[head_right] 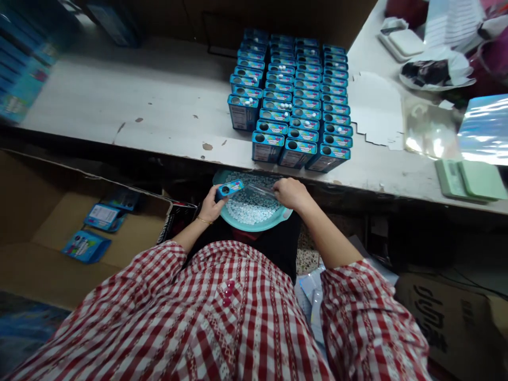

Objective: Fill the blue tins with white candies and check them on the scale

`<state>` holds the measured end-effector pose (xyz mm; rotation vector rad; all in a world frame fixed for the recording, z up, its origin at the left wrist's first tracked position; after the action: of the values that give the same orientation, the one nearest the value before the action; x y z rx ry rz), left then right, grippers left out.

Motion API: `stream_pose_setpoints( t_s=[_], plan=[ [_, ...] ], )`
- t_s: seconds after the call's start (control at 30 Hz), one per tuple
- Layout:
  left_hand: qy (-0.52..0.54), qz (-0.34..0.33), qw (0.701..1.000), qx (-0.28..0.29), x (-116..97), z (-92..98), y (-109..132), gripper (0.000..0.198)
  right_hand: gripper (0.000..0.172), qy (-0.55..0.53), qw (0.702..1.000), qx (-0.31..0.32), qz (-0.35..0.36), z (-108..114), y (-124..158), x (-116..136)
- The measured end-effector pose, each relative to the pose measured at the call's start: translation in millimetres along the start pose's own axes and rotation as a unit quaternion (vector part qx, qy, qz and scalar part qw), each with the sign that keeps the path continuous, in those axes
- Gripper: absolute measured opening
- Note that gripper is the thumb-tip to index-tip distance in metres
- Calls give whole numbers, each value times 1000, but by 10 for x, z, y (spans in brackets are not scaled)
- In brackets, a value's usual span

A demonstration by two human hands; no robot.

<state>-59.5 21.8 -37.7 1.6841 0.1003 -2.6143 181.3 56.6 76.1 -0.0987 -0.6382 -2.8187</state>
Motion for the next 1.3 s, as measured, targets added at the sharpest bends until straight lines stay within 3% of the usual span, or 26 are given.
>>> stream_pose_setpoints(
  t_s=[0.1,0.27,0.37,0.47,0.63,0.77,0.87,1.03,1.3],
  plan=[
    [11,42,998,-54,76,86,46,44,29,24,996,32,-78,-573,-153,-73],
    [27,55,996,-72,112,94,33,44,26,-7,997,72,-5,-1394,-360,461],
    [39,58,995,-75,139,87,12,44,29,-34,995,90,31,-1603,-379,578],
    [55,59,994,-75,185,102,-8,44,23,-59,993,99,29,-1639,-390,431],
    [63,48,993,-88,216,214,-53,46,32,-128,988,76,34,-1402,-331,118],
    [15,21,996,-83,129,269,-86,45,32,-243,969,15,34,-958,-176,-16],
    [-10,-10,999,-53,33,200,-101,42,32,-277,960,-8,44,-571,-69,-2],
    [-45,-58,997,-7,-70,11,-95,41,29,-190,980,-10,58,-67,-35,233],
    [-76,-92,993,9,-73,-74,-60,43,30,-23,997,9,78,242,-125,628]
  ],
)
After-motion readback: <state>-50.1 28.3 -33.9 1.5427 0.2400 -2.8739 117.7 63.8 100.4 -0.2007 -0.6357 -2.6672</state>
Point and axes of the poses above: each hand's wrist, its own y-axis away from the middle knuckle, its own z-axis out of the back of the hand, x = y × z, the point moved 4 cm from there along -y, towards the middle knuckle, and after that the axes turned 6 degrees about -x, right-handed, at the moved point
